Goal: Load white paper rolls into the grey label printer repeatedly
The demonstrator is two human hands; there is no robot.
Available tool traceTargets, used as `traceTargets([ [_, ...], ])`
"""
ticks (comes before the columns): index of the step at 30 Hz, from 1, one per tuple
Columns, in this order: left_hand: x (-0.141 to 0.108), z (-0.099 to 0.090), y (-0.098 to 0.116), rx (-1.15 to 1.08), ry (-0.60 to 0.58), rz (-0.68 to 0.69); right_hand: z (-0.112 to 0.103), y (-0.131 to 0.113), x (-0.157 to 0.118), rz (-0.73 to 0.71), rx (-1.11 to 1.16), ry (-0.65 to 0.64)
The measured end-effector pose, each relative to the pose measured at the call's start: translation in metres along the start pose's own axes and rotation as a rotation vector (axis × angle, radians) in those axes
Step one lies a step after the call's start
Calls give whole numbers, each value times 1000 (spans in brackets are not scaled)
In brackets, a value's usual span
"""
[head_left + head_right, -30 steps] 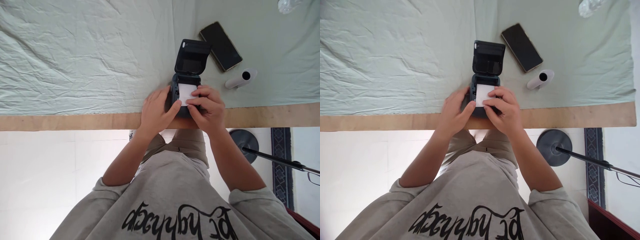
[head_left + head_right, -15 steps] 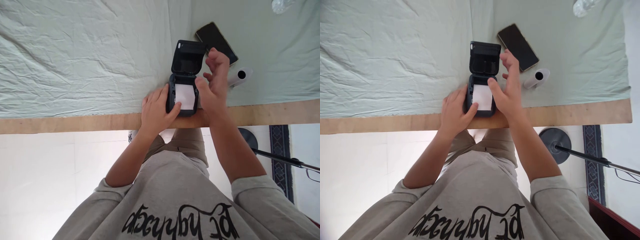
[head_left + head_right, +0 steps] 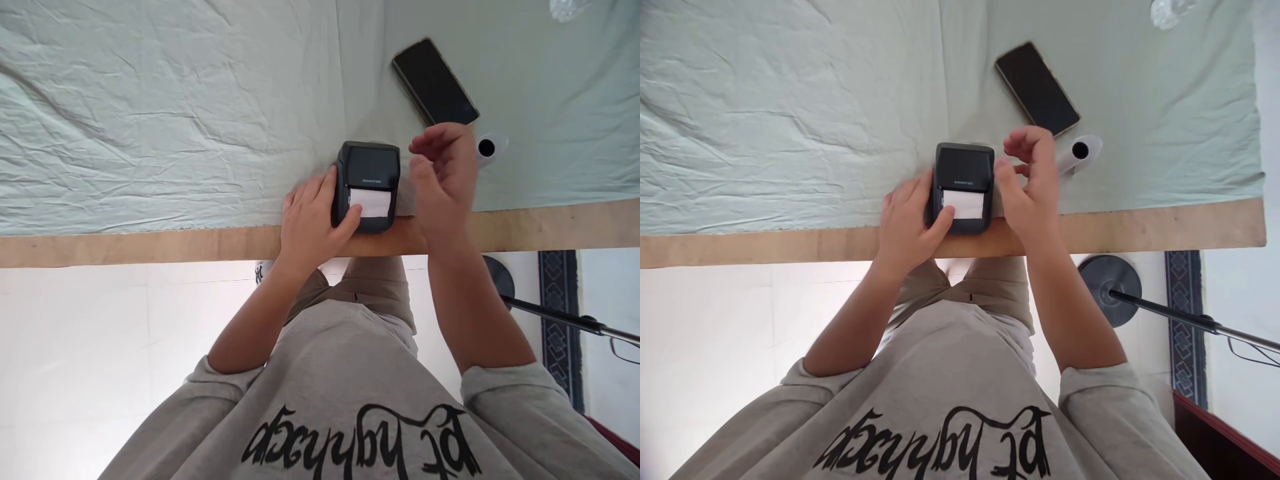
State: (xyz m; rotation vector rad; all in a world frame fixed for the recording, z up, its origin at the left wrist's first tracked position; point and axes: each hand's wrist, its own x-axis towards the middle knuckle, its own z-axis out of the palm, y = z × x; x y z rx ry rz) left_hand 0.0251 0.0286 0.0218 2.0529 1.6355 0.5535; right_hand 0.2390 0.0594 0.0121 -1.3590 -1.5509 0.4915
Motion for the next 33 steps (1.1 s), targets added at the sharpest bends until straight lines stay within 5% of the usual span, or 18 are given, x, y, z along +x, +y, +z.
traceTargets([
  [16,-2,-5,0,-21,-2,59,9,18,11,74,37,-320],
  [33,-3,-4,7,-20,40,30,10,21,10,68,64,-325],
])
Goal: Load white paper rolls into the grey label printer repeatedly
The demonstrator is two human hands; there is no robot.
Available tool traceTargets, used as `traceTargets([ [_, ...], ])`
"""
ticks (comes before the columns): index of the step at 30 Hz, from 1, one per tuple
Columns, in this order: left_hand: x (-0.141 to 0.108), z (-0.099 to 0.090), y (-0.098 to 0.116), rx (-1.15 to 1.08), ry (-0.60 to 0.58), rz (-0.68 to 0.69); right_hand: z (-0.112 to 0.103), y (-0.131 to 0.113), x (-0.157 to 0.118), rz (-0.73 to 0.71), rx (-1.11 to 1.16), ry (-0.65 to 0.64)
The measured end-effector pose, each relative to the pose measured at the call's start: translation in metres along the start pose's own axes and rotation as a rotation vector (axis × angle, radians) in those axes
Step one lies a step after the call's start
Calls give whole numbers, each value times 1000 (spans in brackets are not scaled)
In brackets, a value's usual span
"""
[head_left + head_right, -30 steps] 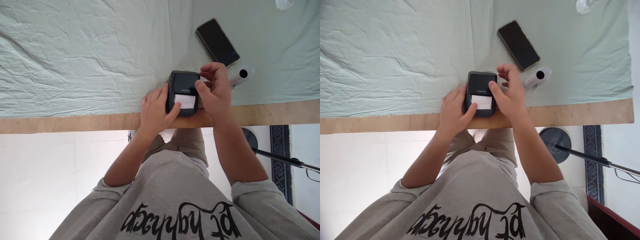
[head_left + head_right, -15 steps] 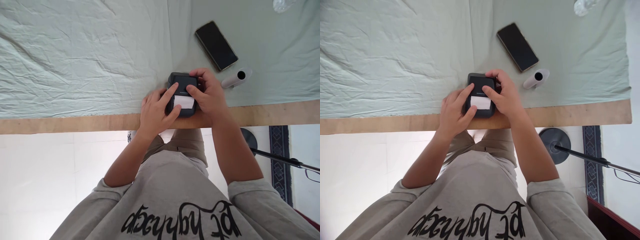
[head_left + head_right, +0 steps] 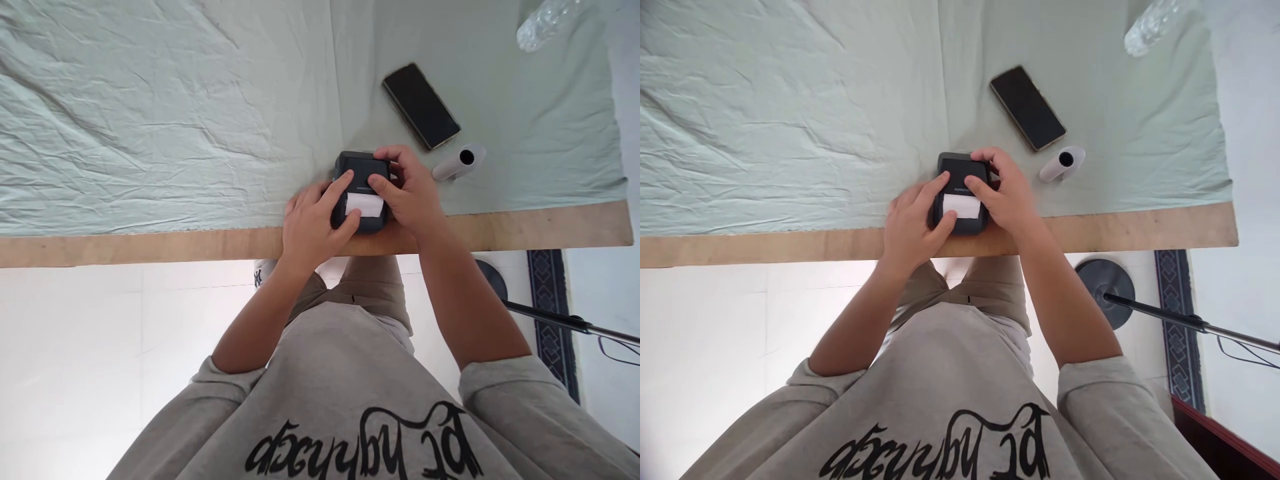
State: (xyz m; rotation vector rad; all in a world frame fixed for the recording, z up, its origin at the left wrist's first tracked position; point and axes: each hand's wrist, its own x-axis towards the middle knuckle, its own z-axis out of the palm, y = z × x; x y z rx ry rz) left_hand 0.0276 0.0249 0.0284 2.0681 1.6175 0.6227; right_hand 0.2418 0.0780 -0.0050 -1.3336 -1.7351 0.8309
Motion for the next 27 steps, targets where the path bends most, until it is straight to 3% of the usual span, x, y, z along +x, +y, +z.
traceTargets([
  [7,-1,0,-1,5,5,17,7,-6,-10,25,-13,71],
  [12,-2,0,-2,23,-8,23,9,-13,-17,-39,-8,104],
  [27,-2,2,-5,135,-108,24,11,-12,-20,-83,-90,127],
])
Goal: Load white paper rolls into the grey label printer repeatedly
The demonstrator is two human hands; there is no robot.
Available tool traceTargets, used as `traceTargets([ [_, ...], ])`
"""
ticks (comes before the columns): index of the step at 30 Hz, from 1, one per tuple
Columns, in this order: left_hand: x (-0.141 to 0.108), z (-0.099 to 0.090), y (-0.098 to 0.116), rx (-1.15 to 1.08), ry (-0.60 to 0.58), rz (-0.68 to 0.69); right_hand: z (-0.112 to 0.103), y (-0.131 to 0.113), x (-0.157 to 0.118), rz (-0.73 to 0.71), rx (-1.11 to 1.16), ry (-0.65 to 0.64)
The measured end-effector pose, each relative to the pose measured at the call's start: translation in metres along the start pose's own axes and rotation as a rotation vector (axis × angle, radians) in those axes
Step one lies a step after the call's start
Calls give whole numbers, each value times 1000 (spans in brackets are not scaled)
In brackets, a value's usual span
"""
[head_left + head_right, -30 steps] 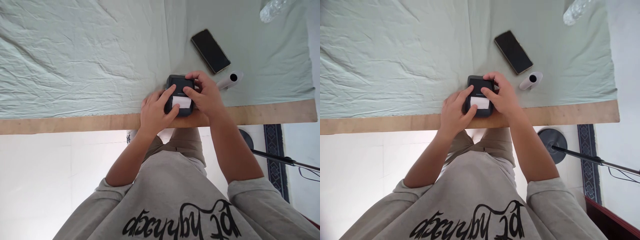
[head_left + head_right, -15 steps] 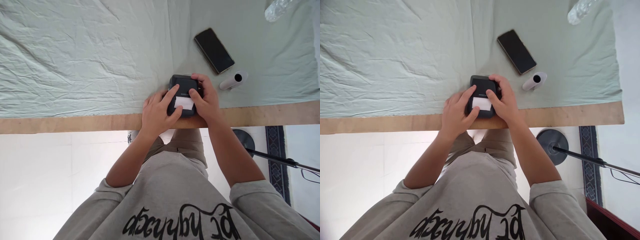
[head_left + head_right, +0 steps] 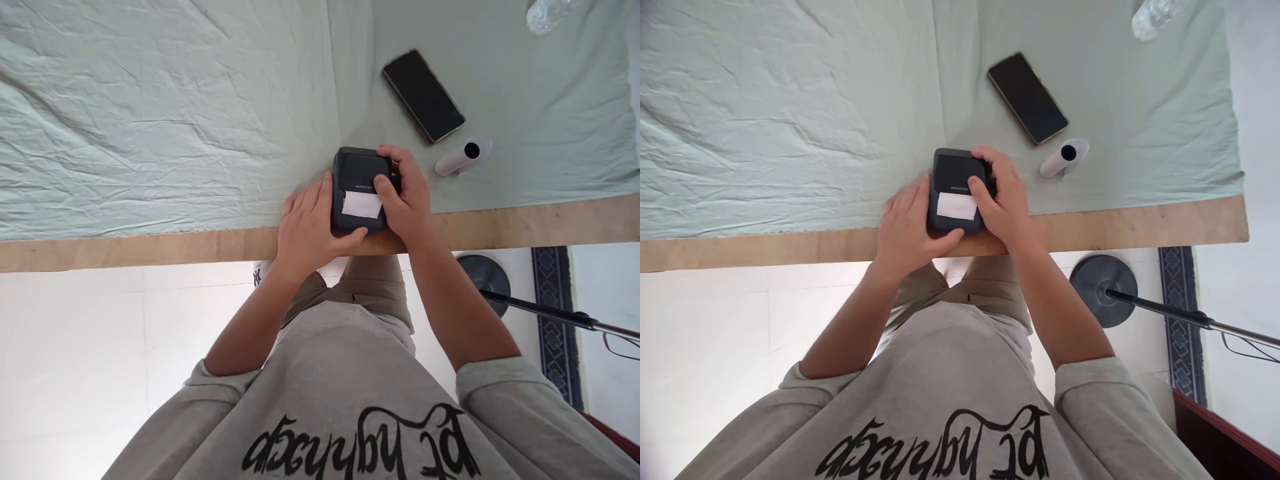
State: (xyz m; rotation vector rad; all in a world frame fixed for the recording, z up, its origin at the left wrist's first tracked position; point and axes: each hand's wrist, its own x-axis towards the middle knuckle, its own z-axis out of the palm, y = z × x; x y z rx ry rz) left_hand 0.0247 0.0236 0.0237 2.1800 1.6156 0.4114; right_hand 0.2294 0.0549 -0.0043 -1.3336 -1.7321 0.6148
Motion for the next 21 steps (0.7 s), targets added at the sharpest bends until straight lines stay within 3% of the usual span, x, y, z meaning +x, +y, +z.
traceTargets([
  [12,1,3,-7,-7,-16,-4,-3,-3,-4,84,14,-5],
  [21,4,-4,-8,-62,22,-25,-4,-2,-6,36,53,-37],
])
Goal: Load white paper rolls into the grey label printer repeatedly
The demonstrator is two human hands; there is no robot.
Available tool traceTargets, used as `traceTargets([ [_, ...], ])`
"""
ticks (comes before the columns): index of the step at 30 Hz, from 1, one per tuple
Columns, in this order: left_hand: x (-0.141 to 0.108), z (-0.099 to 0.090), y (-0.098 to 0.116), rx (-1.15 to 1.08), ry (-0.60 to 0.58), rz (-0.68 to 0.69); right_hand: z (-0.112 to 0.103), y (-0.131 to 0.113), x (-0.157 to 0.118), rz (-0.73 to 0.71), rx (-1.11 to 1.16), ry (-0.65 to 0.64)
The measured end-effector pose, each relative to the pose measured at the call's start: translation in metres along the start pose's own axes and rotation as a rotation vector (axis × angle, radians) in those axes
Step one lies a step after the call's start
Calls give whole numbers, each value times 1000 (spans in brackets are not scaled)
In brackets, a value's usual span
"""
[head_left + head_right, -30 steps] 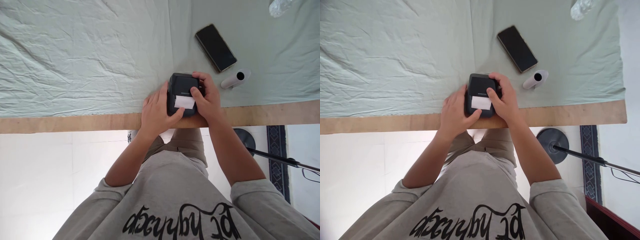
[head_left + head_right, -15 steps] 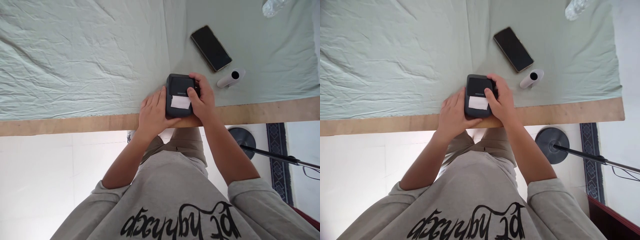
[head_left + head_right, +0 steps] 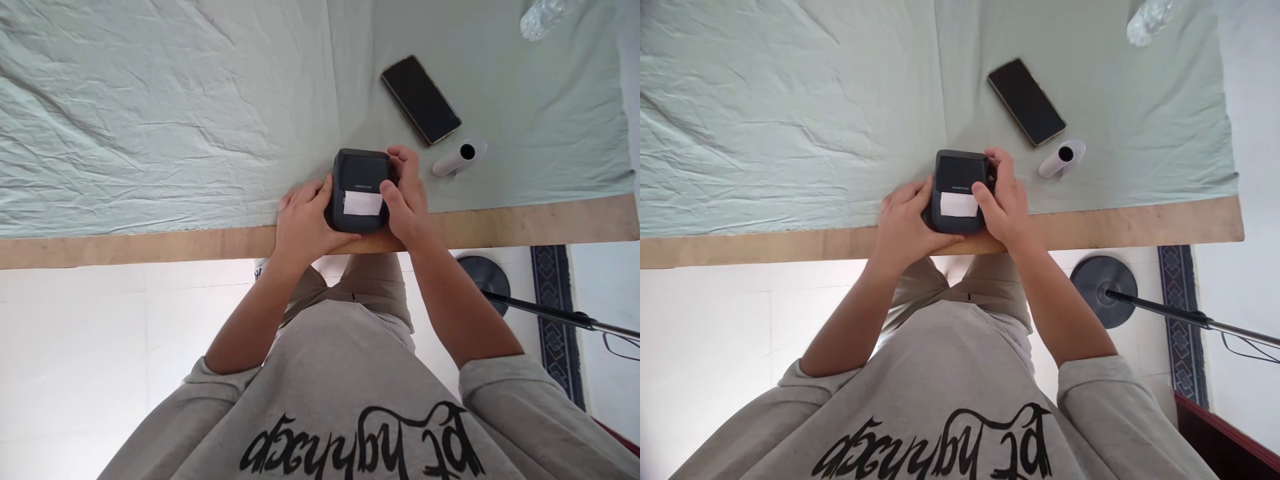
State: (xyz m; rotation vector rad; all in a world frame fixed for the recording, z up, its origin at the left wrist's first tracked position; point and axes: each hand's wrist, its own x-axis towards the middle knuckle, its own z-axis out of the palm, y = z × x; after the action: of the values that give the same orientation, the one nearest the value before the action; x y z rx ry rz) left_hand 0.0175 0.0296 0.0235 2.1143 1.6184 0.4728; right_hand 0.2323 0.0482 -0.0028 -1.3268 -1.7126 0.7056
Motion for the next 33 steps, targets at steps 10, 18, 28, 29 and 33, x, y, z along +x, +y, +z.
traceTargets([
  [10,1,3,1,15,22,2,2,0,1,16,-112,-4],
  [18,-3,0,6,33,-16,-2,2,8,1,-16,-40,-7],
  [28,-5,3,-1,-26,23,38,-9,-4,4,11,-61,-62],
  [29,-5,3,-1,-27,24,42,-11,-8,5,8,-94,-43],
  [33,-5,2,-1,-30,19,53,-18,-28,15,13,-222,89],
])
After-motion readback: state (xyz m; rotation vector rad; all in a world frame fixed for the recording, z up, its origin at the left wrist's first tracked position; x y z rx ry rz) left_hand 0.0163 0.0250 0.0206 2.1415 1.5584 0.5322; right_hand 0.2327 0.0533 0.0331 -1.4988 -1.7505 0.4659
